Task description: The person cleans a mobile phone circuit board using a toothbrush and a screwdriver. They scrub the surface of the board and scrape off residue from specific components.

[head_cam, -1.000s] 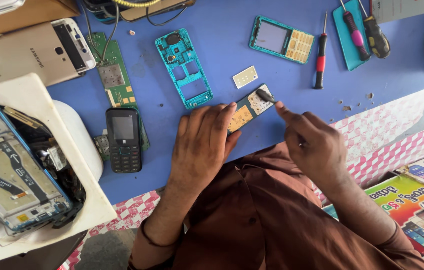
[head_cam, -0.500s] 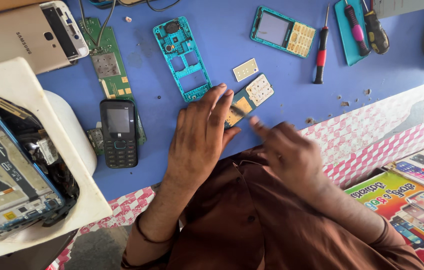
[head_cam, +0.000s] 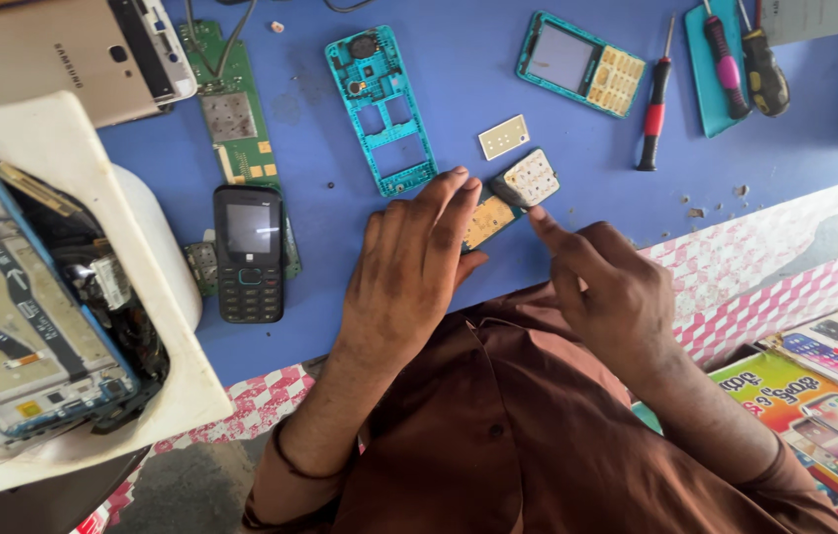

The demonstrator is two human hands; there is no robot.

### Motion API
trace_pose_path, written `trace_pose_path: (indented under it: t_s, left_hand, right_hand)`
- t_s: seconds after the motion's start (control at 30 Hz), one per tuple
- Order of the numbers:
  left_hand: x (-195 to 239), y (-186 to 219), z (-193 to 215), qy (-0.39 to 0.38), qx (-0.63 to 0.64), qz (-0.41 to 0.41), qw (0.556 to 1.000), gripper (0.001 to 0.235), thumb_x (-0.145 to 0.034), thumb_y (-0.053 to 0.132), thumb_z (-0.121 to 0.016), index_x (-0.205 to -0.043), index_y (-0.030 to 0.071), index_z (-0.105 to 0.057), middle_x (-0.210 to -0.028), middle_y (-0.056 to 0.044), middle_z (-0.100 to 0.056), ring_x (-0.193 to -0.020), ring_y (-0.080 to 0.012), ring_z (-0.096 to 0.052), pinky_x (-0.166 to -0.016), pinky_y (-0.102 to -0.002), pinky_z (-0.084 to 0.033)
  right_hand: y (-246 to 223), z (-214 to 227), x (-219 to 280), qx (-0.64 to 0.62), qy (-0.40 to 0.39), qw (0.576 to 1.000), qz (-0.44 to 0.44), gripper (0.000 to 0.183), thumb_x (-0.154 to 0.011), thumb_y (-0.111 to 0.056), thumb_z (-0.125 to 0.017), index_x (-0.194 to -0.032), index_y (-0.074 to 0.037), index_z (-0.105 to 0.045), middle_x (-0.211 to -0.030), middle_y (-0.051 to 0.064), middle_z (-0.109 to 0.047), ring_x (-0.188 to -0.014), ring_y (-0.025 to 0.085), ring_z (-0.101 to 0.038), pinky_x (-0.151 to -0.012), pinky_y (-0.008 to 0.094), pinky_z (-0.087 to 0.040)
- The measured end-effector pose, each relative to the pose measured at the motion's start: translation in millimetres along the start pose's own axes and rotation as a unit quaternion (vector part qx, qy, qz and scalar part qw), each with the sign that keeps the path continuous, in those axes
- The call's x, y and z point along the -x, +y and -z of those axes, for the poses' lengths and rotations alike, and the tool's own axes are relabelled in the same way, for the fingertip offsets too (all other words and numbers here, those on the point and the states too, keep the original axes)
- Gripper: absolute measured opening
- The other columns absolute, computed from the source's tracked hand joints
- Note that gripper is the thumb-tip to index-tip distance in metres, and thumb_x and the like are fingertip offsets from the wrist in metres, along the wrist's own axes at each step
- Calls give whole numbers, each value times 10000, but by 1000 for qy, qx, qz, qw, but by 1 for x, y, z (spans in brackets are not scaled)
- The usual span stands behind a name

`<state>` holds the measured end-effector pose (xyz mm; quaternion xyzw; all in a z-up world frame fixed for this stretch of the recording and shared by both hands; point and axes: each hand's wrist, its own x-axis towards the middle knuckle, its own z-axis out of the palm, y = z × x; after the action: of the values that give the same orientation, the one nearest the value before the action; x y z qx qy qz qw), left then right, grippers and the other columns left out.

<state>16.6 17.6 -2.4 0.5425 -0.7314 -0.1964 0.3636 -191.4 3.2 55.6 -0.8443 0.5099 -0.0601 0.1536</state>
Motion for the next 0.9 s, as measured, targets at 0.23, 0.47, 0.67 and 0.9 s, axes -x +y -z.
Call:
trace_pose_path:
  t_s: [0.23, 0.47, 0.67, 0.9]
  left_hand:
    - [-3, 0, -1, -30, -31, -8, 999, 726, -899, 265, -861, -1477, 11, -503, -1146, -26, -666, -1050, -199, -583, -865, -386, -479]
    - [-4, -1, -2, -25, -51, -32, 998, 620, -902, 232, -827, -1413, 27, -542, -1301, -76, -720, -1025, -201, -592, -794, -375, -475]
    - [-3, -1, -3, -8, -91, -58, 994, 433, -1013, 250, -753, -1345, 16, -605, -1272, -91, -720, -1084, -220, -635, -829, -375, -506]
    - [-4, -2, -4, -5, -93, -61, 994, 309, -1033, 234, -733, -1240, 13, -670, -1242, -79, -721, -1070, -213, -644, -813, -368, -503]
  right_hand:
    - [16, -7, 19, 1, 4, 1000, -16, 458, -905, 24, -670, -1338, -123, -699, -781, 54, -585, -533, 181, -560, -487, 350, -480]
    - [29, -9, 33, 3, -13, 1000, 6, 440, -893, 27, -663, -1304, -120, -723, -780, 56, -605, -499, 168, -550, -472, 356, -477]
    - [34, -9, 29, -17, 24, 1000, 6, 425, -908, 43, -658, -1301, -109, -707, -779, 37, -610, -534, 152, -557, -498, 350, -480]
    - [47, -6, 26, 11, 52, 997, -58, 410, -953, 60, -649, -1319, -115, -714, -883, 59, -661, -577, 146, -578, -503, 351, -468]
